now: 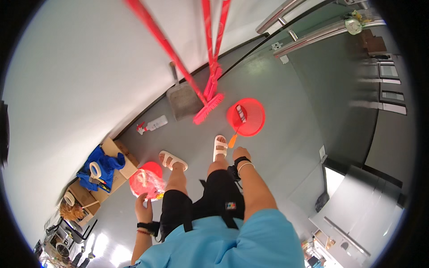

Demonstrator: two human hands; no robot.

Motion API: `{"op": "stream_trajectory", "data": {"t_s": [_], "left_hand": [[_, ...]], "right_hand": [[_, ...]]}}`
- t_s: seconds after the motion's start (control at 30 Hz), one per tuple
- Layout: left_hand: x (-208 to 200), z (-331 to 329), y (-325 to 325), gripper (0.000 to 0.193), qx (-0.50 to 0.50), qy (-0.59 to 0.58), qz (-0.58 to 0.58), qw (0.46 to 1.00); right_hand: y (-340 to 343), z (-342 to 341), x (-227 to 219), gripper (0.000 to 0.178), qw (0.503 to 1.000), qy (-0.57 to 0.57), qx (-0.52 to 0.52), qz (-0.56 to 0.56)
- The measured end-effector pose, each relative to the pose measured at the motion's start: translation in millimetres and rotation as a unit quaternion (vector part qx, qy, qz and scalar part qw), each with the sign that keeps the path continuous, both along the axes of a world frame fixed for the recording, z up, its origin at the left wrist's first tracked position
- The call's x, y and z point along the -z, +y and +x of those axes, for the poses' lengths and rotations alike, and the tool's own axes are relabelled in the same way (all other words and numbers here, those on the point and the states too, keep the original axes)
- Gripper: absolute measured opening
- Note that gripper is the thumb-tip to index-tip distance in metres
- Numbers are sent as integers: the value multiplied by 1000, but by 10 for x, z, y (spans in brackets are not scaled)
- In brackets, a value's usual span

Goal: The person is using a paint roller to apply paint to a white wall near an electrical panel.

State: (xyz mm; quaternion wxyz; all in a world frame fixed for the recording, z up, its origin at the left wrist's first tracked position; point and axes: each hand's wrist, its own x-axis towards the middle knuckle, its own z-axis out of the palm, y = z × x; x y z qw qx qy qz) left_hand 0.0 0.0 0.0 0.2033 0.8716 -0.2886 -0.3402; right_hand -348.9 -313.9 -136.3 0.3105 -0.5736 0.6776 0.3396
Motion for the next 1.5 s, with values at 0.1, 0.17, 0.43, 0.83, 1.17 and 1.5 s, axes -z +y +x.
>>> {"op": "stream_trajectory", "data": {"t_s": [0.1,0.17,0.43,0.83,1.17,1.5], "left_hand": [[-483,-945,189,24,-69,21,62,996],[-406,-997,-46,24,-117,26,84,989],[-176,-1696,-653,23,39,-23,110,993],[-356,-2092,-690,20,-57,-59,90,993],[-596,-2004,-591,22,-103,-72,127,984],[-564,-1658,187,27,-93,-78,98,988]], "right_hand": [[-112,82,569,54,996,-57,65,-10],[-325,-234,713,56,979,-75,187,42],[-386,-939,1936,58,894,-222,374,108],[-530,-871,1784,62,896,-251,348,114],[-733,-1444,2065,35,706,-370,536,278],[-163,-2322,-205,18,900,-364,240,13]]}}
